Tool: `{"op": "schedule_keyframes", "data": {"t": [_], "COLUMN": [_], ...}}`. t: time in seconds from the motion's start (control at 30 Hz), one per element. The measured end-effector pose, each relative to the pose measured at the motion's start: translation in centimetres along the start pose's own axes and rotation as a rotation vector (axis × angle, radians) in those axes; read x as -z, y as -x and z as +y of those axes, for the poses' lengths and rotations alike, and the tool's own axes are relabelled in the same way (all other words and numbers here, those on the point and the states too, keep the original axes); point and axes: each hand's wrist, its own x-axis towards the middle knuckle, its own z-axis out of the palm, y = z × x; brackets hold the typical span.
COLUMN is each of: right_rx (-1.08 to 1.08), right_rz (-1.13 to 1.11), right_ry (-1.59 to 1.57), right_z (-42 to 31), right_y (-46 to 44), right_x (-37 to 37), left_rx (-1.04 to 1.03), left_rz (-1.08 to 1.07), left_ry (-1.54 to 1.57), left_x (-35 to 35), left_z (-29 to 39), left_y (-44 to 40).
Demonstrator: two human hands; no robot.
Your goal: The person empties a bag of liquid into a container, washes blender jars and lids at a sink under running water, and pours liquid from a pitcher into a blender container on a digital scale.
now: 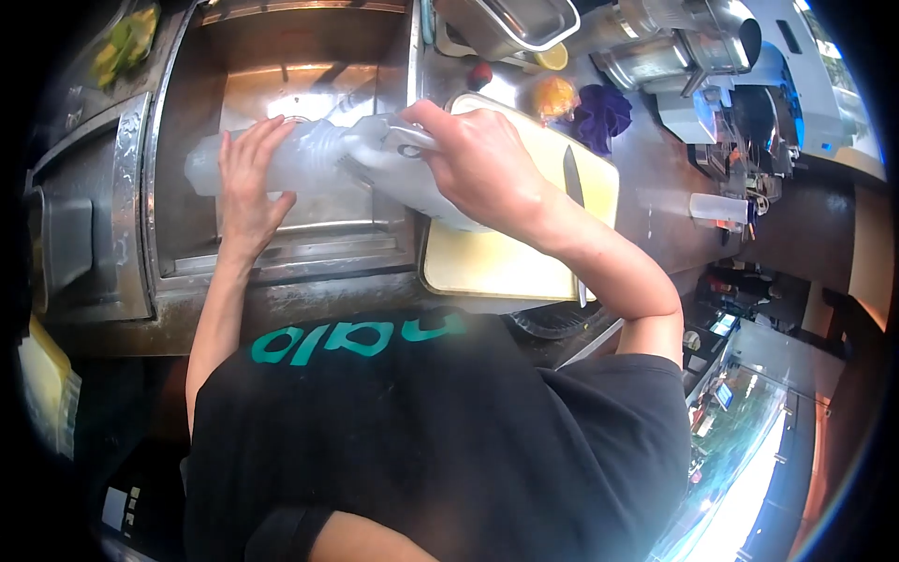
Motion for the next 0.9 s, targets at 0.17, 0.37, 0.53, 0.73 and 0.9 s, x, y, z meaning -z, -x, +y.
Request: {"op": "schedule_keyframes", "data": {"t": [0.17, 0.37, 0.53, 0.73, 0.9], "right_rx": [0.002, -0.020, 0.002, 0.030, -0.008], "right_rz": [-0.067, -0.109, -0.114, -0.096, -0.116], "right_ry": [0.013, 0.024, 0.020, -0.039, -0.072], "right_z": [-0.4, 0.0, -0.3, -0.7, -0.9], "right_y": [-1.0, -1.0, -0.8, -1.0, -0.5], "right_x": [-0.1, -0.1, 0.0, 0.0, 0.2], "left_rx": [0.017, 0.033, 0.024, 0.033, 0.028], "left_rz": [-0.034, -0.041, -0.023, -0.058, -0.072], "left_ry": [0.051, 0.075, 0.077, 0.121, 0.140], "left_x": [-0.8, -0.9, -1.1, -1.4, -1.7], "left_z": [-1.1, -1.2, -1.3, -1.6, -1.9], "left_y": [0.4, 0.3, 0.2, 0.3, 0.5]}}
